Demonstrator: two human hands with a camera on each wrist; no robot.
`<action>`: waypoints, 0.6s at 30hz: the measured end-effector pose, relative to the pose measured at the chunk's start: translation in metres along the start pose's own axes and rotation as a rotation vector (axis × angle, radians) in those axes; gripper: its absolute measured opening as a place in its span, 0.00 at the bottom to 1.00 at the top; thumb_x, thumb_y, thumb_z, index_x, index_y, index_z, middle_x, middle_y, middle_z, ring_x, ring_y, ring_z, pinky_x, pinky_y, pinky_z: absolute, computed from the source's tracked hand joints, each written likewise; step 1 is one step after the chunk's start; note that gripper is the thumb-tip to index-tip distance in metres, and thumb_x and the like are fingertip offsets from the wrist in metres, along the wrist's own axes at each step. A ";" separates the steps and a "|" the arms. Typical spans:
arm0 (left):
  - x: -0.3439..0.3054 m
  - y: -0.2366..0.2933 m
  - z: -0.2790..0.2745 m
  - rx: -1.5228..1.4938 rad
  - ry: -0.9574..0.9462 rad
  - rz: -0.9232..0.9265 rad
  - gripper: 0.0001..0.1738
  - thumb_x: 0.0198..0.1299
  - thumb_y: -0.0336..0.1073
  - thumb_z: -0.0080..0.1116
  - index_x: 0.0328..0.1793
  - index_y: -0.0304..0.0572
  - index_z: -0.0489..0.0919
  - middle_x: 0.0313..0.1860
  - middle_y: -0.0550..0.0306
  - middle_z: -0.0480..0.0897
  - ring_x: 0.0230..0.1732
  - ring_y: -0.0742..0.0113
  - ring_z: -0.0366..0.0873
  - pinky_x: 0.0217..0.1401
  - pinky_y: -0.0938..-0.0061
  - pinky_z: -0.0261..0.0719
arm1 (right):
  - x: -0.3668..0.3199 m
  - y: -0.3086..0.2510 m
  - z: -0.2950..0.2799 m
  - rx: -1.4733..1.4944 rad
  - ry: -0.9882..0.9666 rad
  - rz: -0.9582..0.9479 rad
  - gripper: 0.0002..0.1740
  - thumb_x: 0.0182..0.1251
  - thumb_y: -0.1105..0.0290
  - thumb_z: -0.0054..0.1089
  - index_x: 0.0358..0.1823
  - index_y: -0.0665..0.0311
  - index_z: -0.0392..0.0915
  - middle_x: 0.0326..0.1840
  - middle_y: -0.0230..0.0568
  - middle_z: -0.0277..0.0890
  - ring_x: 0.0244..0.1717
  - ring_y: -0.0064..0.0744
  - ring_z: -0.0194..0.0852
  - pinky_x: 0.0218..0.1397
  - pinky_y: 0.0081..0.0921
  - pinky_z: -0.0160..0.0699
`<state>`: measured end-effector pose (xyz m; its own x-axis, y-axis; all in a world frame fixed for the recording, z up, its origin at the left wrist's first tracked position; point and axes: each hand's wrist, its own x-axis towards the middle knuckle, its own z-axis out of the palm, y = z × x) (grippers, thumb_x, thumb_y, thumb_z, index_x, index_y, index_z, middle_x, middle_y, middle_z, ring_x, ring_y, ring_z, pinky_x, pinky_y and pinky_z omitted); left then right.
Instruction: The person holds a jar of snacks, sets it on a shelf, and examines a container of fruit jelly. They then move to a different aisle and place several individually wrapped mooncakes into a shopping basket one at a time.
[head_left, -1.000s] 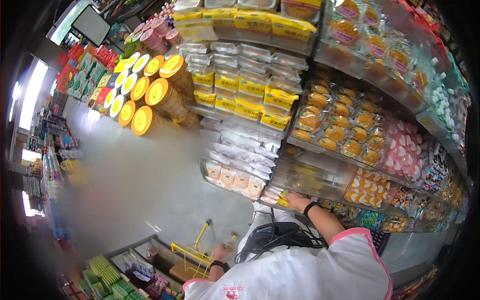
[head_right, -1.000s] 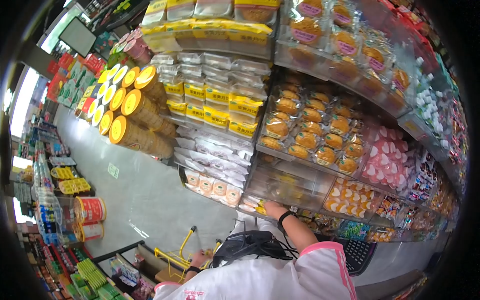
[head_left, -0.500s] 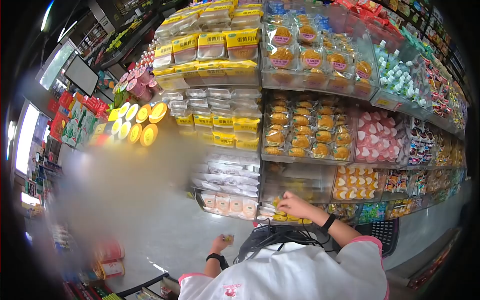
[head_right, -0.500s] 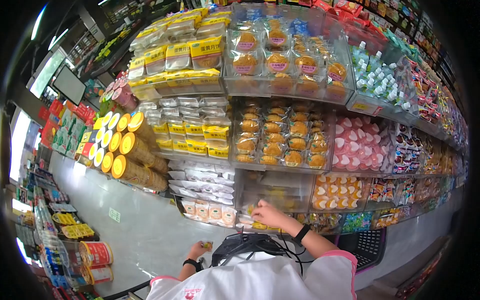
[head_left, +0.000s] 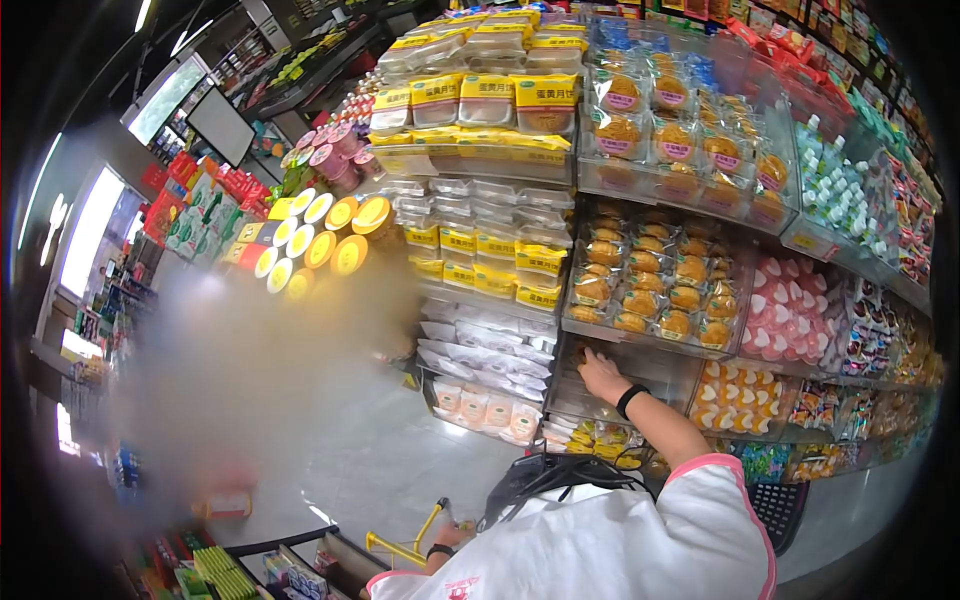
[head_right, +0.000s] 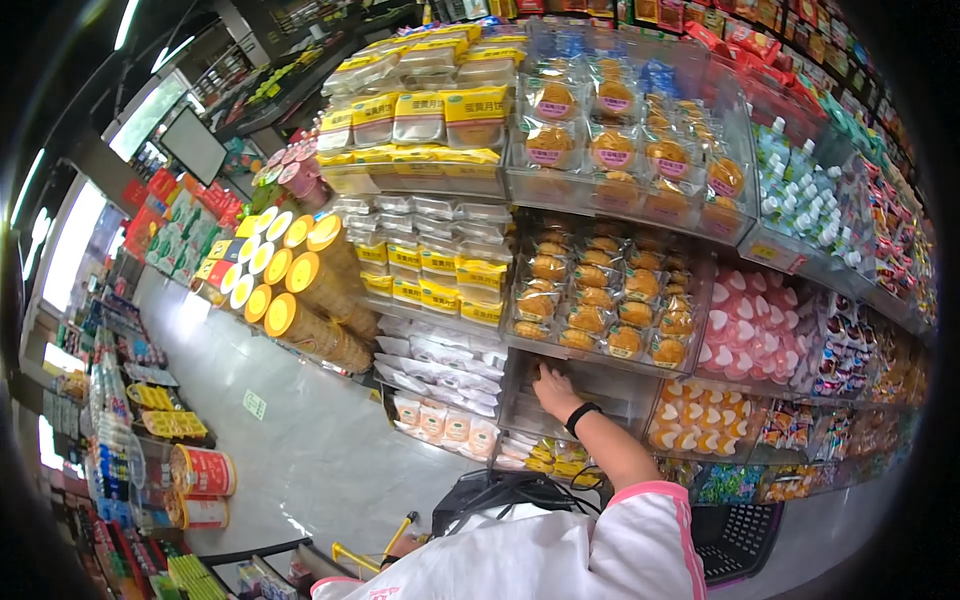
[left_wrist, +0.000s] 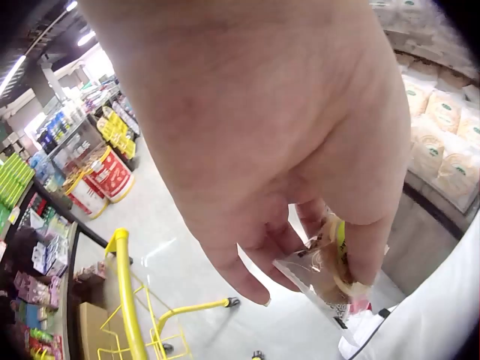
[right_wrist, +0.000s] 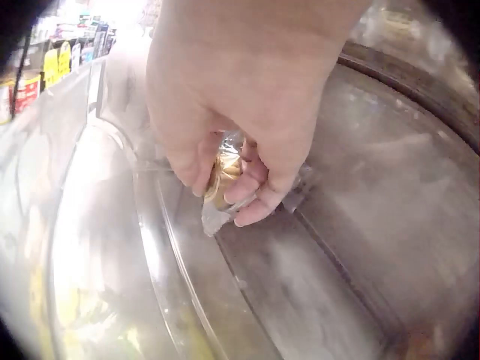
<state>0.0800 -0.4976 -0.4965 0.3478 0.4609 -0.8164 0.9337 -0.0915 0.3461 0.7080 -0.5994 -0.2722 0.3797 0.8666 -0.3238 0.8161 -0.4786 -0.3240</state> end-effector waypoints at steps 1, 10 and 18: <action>-0.090 0.118 -0.043 0.079 0.063 -0.103 0.43 0.33 0.66 0.64 0.41 0.28 0.80 0.38 0.35 0.81 0.45 0.46 0.80 0.47 0.62 0.76 | 0.003 -0.001 -0.002 -0.017 0.001 -0.012 0.12 0.56 0.77 0.49 0.40 0.67 0.78 0.67 0.66 0.52 0.58 0.62 0.62 0.56 0.48 0.69; -0.124 0.125 -0.055 -0.320 0.020 -0.198 0.34 0.37 0.54 0.71 0.46 0.35 0.79 0.36 0.52 0.82 0.35 0.66 0.81 0.36 0.67 0.78 | -0.005 -0.002 -0.006 0.100 0.130 -0.024 0.15 0.58 0.77 0.46 0.47 0.67 0.75 0.64 0.69 0.55 0.57 0.61 0.65 0.56 0.45 0.71; -0.063 0.102 -0.076 -0.102 0.075 -0.158 0.37 0.36 0.56 0.71 0.46 0.34 0.79 0.34 0.53 0.83 0.36 0.65 0.80 0.35 0.68 0.77 | -0.002 -0.005 0.005 0.038 0.065 0.023 0.20 0.56 0.76 0.49 0.53 0.63 0.72 0.61 0.58 0.59 0.59 0.56 0.64 0.54 0.45 0.72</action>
<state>0.1473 -0.4685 -0.3743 0.1864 0.5270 -0.8292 0.9615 0.0759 0.2643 0.7011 -0.5993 -0.2742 0.4265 0.8622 -0.2733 0.7903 -0.5022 -0.3510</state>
